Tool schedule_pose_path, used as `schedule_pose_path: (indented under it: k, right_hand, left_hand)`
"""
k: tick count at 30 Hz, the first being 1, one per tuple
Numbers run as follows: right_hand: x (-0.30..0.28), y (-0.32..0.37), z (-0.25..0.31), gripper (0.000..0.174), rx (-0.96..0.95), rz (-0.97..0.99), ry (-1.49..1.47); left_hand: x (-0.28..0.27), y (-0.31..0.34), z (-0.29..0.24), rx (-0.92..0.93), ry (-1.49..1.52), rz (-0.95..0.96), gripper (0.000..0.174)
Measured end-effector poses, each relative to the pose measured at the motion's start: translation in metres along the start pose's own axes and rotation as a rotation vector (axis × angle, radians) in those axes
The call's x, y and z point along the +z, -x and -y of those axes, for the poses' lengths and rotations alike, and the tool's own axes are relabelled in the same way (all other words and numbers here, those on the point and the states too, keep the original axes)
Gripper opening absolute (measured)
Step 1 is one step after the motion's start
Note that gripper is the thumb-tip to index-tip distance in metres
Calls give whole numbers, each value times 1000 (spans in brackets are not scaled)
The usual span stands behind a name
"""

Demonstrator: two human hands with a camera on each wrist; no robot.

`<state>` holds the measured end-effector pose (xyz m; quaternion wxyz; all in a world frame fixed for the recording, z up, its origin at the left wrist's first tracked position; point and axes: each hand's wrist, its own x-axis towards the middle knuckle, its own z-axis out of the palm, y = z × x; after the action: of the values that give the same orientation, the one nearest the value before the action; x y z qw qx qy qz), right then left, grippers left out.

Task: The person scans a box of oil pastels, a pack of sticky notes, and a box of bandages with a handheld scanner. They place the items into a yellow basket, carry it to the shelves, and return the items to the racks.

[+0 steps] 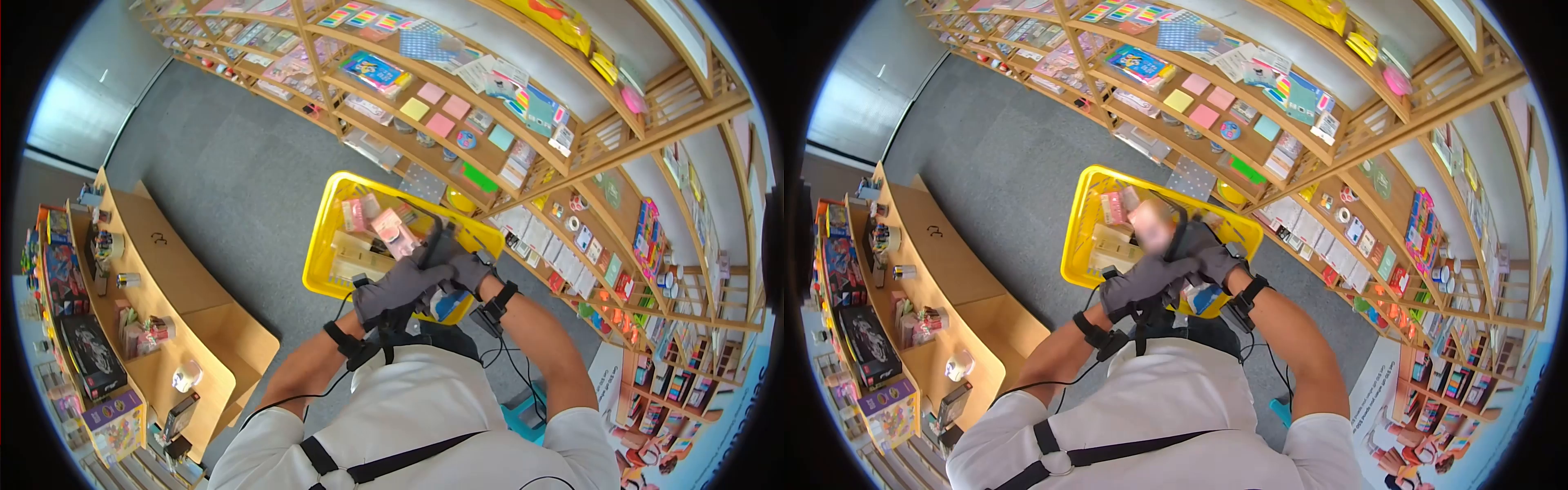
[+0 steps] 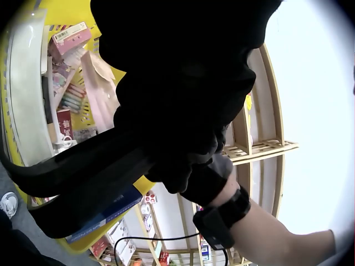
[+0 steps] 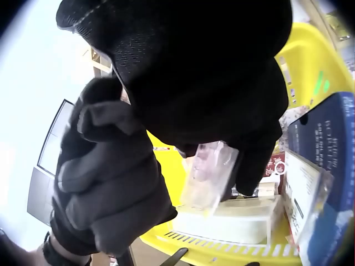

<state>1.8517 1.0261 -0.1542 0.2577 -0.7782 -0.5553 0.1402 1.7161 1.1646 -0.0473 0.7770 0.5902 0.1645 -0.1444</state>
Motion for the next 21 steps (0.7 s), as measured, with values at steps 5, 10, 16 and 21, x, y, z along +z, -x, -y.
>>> schedule_pose_path:
  k: [5,10,16,21]
  right_hand:
    - [-84,19,37,39,573,366,-379]
    - [-108,66,29,52,704,174,-855]
    - [-120,108,33,54,790,11,-1185]
    - [-130,127,14,51,775,-97,-1105]
  left_hand:
    - [-22,1,-4,-163,133,-60,34]
    - [-38,-1,-10,-153,238,-137,38]
    - [-52,-6,13,-97,279,-244,39]
    - [-55,-9,18,-69,228,-253,36]
